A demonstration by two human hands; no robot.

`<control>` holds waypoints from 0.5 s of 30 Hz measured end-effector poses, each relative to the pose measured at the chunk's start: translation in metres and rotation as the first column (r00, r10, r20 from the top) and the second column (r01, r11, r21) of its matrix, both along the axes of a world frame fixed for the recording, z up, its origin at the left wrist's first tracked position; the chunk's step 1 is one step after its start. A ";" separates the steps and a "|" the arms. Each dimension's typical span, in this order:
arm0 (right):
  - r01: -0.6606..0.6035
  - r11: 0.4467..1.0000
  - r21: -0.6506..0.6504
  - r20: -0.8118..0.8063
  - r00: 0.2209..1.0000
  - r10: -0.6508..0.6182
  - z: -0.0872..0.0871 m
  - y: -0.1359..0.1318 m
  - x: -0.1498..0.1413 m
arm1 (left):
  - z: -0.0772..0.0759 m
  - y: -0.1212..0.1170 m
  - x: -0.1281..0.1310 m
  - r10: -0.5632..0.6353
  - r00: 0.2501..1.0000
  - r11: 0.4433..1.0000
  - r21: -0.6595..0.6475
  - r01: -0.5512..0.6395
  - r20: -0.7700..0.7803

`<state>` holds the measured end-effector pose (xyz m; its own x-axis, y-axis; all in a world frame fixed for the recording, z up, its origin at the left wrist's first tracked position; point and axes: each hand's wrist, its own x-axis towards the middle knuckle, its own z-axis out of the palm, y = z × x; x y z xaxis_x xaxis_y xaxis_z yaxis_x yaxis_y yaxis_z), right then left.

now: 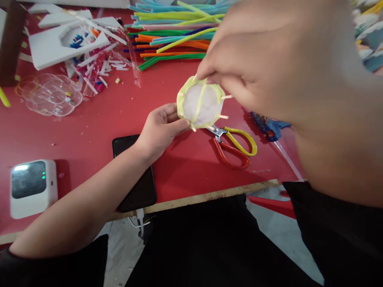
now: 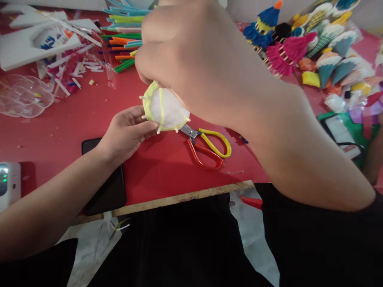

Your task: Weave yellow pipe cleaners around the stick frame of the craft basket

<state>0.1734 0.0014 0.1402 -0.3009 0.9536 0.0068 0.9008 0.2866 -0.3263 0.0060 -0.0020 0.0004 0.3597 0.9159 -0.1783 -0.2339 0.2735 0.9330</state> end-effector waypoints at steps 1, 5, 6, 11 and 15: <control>-0.083 0.993 0.081 0.165 0.984 0.068 -0.001 0.003 -0.001 | 0.000 0.000 0.000 -0.009 1.000 1.000 0.006 0.009 -0.005; -0.328 0.925 0.193 0.525 0.831 0.185 -0.006 0.012 -0.003 | -0.003 -0.001 0.000 -0.032 0.999 0.999 0.039 0.032 -0.010; -0.345 0.918 0.194 0.526 0.827 0.199 -0.007 0.013 -0.003 | -0.003 -0.001 0.000 -0.035 0.999 0.998 0.045 0.035 -0.010; -0.324 0.935 0.145 0.455 0.861 0.228 -0.010 0.020 -0.005 | -0.002 -0.002 0.000 -0.073 0.997 0.997 0.033 0.074 -0.014; -0.149 0.985 0.089 0.349 0.931 0.109 -0.007 0.030 0.002 | -0.002 -0.002 0.001 -0.082 0.997 0.997 0.012 0.082 -0.007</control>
